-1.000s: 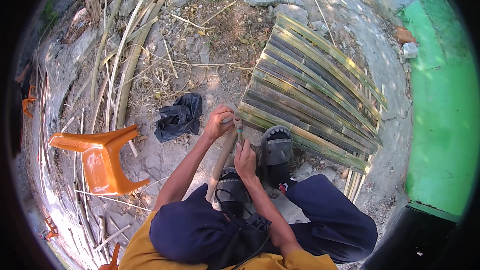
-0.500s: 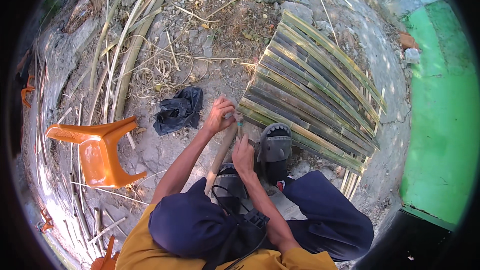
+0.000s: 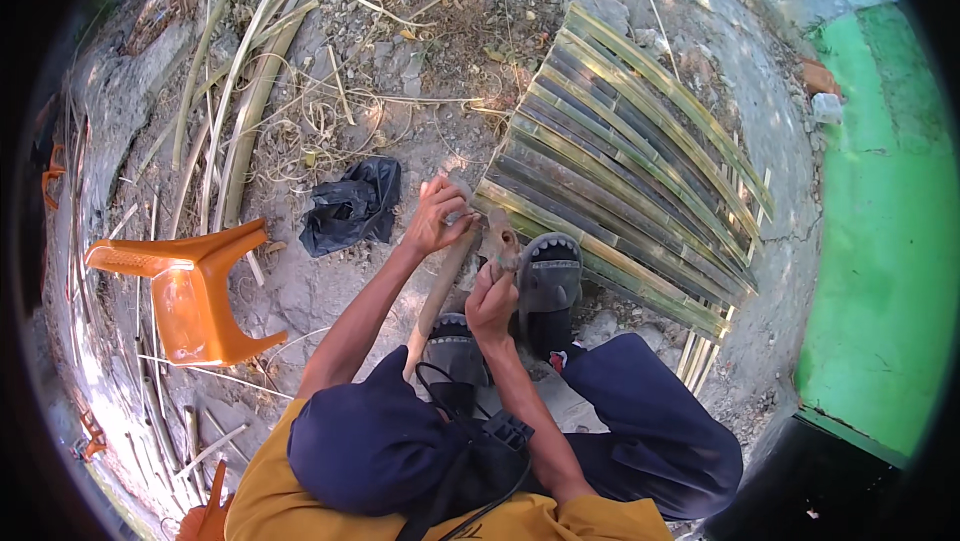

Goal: The person weaves bamboo strips onto a wooden frame using a needle and thread, pulling the thread tight and securing each strip in place.

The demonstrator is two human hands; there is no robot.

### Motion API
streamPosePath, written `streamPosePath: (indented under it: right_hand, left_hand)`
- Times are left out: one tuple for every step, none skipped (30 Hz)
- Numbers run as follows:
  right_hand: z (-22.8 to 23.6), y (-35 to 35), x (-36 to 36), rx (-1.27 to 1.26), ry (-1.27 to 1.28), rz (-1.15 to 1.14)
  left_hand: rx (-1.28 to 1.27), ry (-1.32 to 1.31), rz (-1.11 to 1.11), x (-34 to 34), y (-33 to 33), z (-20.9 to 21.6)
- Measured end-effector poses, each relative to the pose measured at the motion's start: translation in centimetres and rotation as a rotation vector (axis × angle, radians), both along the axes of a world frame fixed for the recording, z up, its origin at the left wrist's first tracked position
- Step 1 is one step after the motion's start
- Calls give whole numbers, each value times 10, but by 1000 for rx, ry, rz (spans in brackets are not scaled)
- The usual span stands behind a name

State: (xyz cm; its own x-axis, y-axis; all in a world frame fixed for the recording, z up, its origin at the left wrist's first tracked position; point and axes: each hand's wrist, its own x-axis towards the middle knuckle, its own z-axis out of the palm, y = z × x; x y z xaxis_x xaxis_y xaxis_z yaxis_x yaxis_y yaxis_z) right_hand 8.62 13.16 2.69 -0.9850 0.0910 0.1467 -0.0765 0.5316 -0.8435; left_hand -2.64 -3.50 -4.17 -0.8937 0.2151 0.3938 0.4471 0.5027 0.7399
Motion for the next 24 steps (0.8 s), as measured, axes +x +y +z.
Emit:
streamPosePath:
  right_hand:
    - [-12, -3, 5, 35, 23, -44]
    - [-24, 0, 5, 38, 29, -51]
    - [-32, 2, 4, 167, -62, 7]
    - [-39, 6, 2, 297, -155, 64]
    - [-21, -9, 2, 172, -225, 91]
    - [-15, -8, 4, 173, -233, 95]
    - [-10, -8, 5, 90, -117, 52]
    - [-8, -6, 2, 8, 13, 1]
    - [-17, -3, 8, 5, -16, -26]
    - [-22, 1, 6, 9, -12, -30]
    - [-21, -1, 2, 115, -96, 58]
    - [-20, -2, -2, 222, -179, 146]
    - [-18, -3, -4, 127, -190, 143]
    - [-10, -5, -3, 125, -196, 154]
    - [-3, -6, -1, 82, -137, 103]
    - [2, -7, 0, 39, -79, 51]
    - [-1, -7, 2, 38, -76, 55]
    - [-4, -7, 6, 3, -26, 28]
    - [-7, -6, 8, -32, 24, 1]
    - [-8, -3, 7, -31, 22, 4]
    - [-8, 3, 5, 27, -117, 37]
    - [-9, 6, 4, 84, -255, 70]
    - [-5, 3, 7, 85, -263, 75]
    - [-3, -1, 8, -10, -179, 24]
  left_hand:
    - [17, 29, 0, -1, 3, 1]
    - [21, 35, -8, -2, 5, -1]
    - [8, 34, 0, -2, 6, -2]
    - [-4, 32, 8, -4, 9, -2]
    - [-29, 21, 35, -1, -8, -6]
    - [-31, 21, 28, 0, -6, -4]
    - [-32, 21, 21, 3, -5, -1]
    - [-28, 26, 17, 1, -1, -1]
    - [-20, 35, 14, -1, 2, -1]
    - [-11, 44, 10, -3, 5, -1]
    - [-14, 45, 13, -2, 3, -3]
    - [-58, 31, 22, 0, -1, -5]
    - [-102, 16, 31, 1, -3, -7]
    - [-105, 9, 42, 2, -5, -6]
    - [-67, -15, 23, 2, -6, -1]
    - [-29, -40, 5, 2, -7, 3]
    - [-30, -37, 9, 1, -8, 0]
    - [89, -69, 52, 0, -9, -4]
    - [208, -100, 96, 0, -10, -7]
    - [210, -102, 100, 1, -10, -5]
    - [243, -207, 130, 2, -9, -3]
    - [276, -314, 160, 2, -8, -1]
    - [276, -321, 165, 4, -8, 0]
    - [251, -353, 182, 4, -9, 1]
